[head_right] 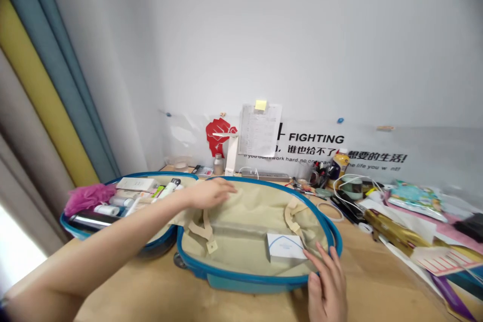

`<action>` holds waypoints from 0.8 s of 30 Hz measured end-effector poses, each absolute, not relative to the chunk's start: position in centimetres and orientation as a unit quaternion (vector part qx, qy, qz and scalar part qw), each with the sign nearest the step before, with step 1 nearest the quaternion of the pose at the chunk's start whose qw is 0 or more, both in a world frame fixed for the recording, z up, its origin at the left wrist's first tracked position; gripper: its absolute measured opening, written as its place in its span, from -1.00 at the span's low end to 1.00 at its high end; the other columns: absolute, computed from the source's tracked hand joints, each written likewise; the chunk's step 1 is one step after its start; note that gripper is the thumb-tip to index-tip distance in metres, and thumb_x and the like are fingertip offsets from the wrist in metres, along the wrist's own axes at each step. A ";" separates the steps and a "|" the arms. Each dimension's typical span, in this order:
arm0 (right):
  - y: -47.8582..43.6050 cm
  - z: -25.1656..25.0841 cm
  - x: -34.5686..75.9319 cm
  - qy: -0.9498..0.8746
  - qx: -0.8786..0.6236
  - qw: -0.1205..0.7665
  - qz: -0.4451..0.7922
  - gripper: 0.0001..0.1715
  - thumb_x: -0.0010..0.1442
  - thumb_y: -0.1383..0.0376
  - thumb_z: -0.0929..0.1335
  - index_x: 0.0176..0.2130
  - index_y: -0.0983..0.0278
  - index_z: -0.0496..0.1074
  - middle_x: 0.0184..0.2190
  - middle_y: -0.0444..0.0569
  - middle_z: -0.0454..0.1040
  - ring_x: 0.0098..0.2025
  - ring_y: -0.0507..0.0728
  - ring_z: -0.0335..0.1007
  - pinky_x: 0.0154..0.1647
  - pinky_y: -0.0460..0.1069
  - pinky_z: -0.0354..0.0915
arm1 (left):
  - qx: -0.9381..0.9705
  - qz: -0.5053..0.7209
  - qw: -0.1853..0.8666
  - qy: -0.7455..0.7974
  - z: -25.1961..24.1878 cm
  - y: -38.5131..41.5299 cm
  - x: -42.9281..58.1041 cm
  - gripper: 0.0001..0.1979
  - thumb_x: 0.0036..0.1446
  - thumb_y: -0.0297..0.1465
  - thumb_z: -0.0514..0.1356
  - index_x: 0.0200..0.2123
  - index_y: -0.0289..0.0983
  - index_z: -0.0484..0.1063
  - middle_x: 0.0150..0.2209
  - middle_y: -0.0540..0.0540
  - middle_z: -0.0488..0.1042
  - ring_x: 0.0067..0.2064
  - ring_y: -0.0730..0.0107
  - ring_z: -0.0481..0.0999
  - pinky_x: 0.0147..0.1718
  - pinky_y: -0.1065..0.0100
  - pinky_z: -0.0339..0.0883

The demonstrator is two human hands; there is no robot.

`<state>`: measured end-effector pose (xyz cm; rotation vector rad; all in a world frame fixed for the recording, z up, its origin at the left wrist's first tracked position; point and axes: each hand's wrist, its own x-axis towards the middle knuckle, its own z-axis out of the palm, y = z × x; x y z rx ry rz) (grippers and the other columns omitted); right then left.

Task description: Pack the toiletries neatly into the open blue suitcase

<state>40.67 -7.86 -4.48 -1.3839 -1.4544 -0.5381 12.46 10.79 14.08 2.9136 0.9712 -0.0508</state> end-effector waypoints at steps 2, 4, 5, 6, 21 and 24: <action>-7.7 -4.6 40.8 -0.604 -0.570 0.508 -0.228 -0.62 0.34 0.16 0.15 -0.03 0.22 0.41 0.10 0.13 0.39 0.31 0.39 0.09 0.18 0.35 0.15 | 0.912 -0.014 -0.005 0.409 14.6 13.2 7.1 -0.57 0.31 -0.39 -0.01 0.23 -0.20 0.25 0.25 -0.17 0.29 0.27 0.21 0.24 0.25 0.18 0.06; -7.6 -4.6 40.8 -0.606 -0.566 0.508 -0.232 -0.62 0.34 0.16 0.14 -0.03 0.22 0.41 0.10 0.14 0.39 0.31 0.40 0.09 0.18 0.36 0.14 | 0.868 -0.028 -0.034 0.495 14.6 15.3 1.9 -0.59 0.30 -0.36 0.07 0.20 -0.24 0.27 0.22 -0.23 0.31 0.23 0.12 0.30 0.21 0.01 0.14; -7.6 -4.6 40.8 -0.605 -0.566 0.509 -0.234 -0.62 0.34 0.16 0.14 -0.03 0.22 0.41 0.10 0.14 0.39 0.31 0.40 0.09 0.18 0.36 0.14 | 0.845 -0.038 -0.043 0.532 14.5 16.1 -0.6 -0.58 0.28 -0.31 0.13 0.18 -0.26 0.27 0.19 -0.22 0.32 0.18 0.10 0.34 0.15 -0.07 0.21; -7.6 -4.7 40.8 -0.604 -0.565 0.510 -0.236 -0.62 0.34 0.16 0.14 -0.04 0.22 0.41 0.10 0.14 0.39 0.31 0.40 0.08 0.18 0.36 0.14 | 0.823 -0.050 -0.049 0.564 14.2 16.8 -2.8 -0.58 0.26 -0.27 0.16 0.15 -0.25 0.29 0.17 -0.20 0.33 0.14 0.11 0.38 0.11 -0.07 0.26; -7.7 -4.1 40.5 -0.603 -0.574 0.491 -0.256 -0.63 0.34 0.20 0.13 -0.02 0.20 0.40 0.10 0.12 0.40 0.29 0.38 0.12 0.09 0.34 0.24 | 0.773 -0.118 -0.079 0.619 10.9 19.3 -10.8 -0.62 0.24 -0.21 0.18 0.04 -0.29 0.37 0.01 -0.16 0.44 -0.03 0.22 0.48 -0.03 0.04 0.38; -7.7 -4.1 40.4 -0.599 -0.569 0.498 -0.263 -0.62 0.35 0.19 0.12 -0.03 0.20 0.40 0.09 0.10 0.41 0.29 0.38 0.14 0.09 0.33 0.24 | 0.769 -0.081 -0.109 0.625 11.6 18.6 -10.8 -0.59 0.25 -0.19 0.14 0.07 -0.31 0.33 0.01 -0.20 0.44 -0.07 0.21 0.50 -0.08 0.07 0.39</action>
